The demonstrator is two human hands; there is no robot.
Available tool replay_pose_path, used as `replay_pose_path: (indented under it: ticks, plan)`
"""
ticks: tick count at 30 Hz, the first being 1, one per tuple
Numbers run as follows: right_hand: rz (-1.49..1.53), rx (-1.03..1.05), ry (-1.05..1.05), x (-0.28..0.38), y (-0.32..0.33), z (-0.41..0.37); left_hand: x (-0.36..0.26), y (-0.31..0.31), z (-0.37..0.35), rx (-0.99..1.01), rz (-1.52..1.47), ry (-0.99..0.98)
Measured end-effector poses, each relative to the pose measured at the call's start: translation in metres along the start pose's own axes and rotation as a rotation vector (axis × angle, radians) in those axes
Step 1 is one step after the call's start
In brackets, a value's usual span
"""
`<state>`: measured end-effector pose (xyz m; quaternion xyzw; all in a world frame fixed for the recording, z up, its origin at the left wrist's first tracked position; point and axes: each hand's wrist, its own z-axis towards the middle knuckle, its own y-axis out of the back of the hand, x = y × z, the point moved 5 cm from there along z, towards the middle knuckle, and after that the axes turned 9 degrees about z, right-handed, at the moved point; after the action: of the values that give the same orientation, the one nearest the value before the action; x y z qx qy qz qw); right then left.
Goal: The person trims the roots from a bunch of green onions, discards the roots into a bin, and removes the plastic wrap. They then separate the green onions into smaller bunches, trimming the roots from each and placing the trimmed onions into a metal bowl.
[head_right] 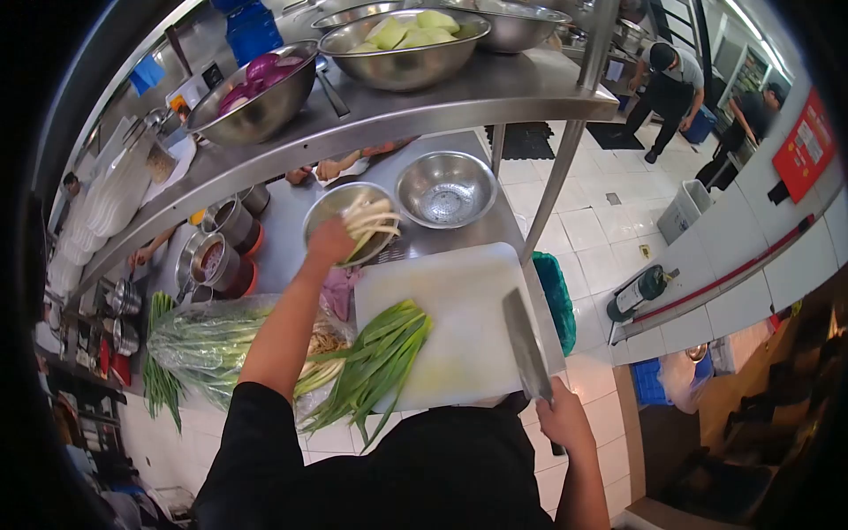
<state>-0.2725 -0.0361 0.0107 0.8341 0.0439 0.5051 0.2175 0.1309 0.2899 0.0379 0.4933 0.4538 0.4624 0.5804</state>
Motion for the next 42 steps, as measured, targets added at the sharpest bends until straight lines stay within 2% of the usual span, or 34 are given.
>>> replay_pose_path:
  ticks: [1,2,4,6,8,10,12,14,16,17,19,20,21,23,25,27,29,30,31,32,33,34,35,38,42]
  plan:
    - [-0.161,-0.006,0.104,0.002,-0.007,0.009,0.019,-0.008,0.016,0.056,0.023,0.003]
    - [-0.149,-0.015,0.101,0.011,-0.014,0.015,0.031,-0.013,0.028,0.111,0.046,0.007]
    - [-0.397,-0.074,0.234,0.049,-0.034,0.027,0.027,-0.004,0.031,0.140,0.122,0.014]
    - [-0.446,-0.084,0.277,0.073,-0.051,0.036,0.012,-0.010,0.019,0.201,0.196,-0.006]
    - [-0.510,-0.067,0.267,0.071,-0.067,0.057,-0.019,-0.001,-0.002,-0.174,-0.140,-0.231]
    - [-0.499,-0.137,0.384,0.049,-0.088,0.082,-0.051,-0.015,-0.066,0.115,-0.326,-0.432]
    - [-0.350,-0.220,0.369,0.003,-0.119,0.124,-0.082,-0.022,-0.147,0.436,-0.019,-0.309]
    - [-0.374,-0.155,0.484,0.028,-0.119,0.117,-0.091,-0.042,-0.179,0.557,0.150,-0.282]
    - [-0.338,-0.338,0.735,0.022,-0.128,0.111,-0.084,-0.060,-0.184,0.517,0.191,-0.174]
    - [-0.329,-0.356,0.694,0.018,-0.120,0.104,-0.078,-0.066,-0.185,0.499,0.161,-0.167]
    - [-0.123,-0.294,0.737,0.032,-0.090,0.084,-0.066,-0.074,-0.179,0.440,0.109,-0.174]
    - [0.024,-0.341,0.769,0.029,-0.063,0.072,-0.060,-0.078,-0.178,0.406,0.094,-0.192]
    - [0.034,-0.343,0.752,0.009,-0.046,0.068,-0.059,-0.080,-0.179,0.364,0.100,-0.172]
    - [0.189,-0.592,0.627,-0.046,-0.002,0.058,-0.054,-0.083,-0.182,0.280,0.090,-0.135]
    - [0.150,-0.731,0.448,-0.131,0.027,0.057,-0.043,-0.091,-0.190,0.151,0.065,-0.125]
    - [0.103,-0.612,0.017,-0.245,0.028,0.058,-0.024,-0.103,-0.200,0.035,0.067,-0.078]
    - [-0.010,-0.465,-0.257,-0.361,0.008,0.067,0.008,-0.104,-0.203,-0.039,0.053,0.033]
    - [-0.004,-0.443,-0.270,-0.404,0.005,0.080,0.031,-0.107,-0.205,-0.091,0.024,0.096]
    - [-0.033,-0.376,-0.350,-0.444,-0.006,0.088,0.059,-0.105,-0.202,-0.077,-0.156,0.096]
    - [-0.058,-0.303,-0.430,-0.481,-0.022,0.093,0.062,-0.093,-0.206,-0.041,-0.159,0.264]
    - [-0.081,-0.227,-0.489,-0.515,-0.035,0.103,0.087,-0.081,-0.206,-0.127,-0.023,0.220]
    - [-0.105,-0.154,-0.541,-0.548,-0.044,0.120,0.093,-0.064,-0.197,-0.009,0.101,0.224]
    - [-0.150,-0.067,-0.598,-0.572,-0.051,0.136,0.091,-0.048,-0.196,-0.027,0.158,0.244]
    - [-0.280,-0.027,-0.654,-0.642,-0.069,0.185,0.080,-0.023,-0.197,-0.093,0.245,0.311]
    - [-0.357,-0.002,-0.596,-0.707,-0.085,0.246,0.059,-0.011,-0.188,-0.108,0.342,0.364]
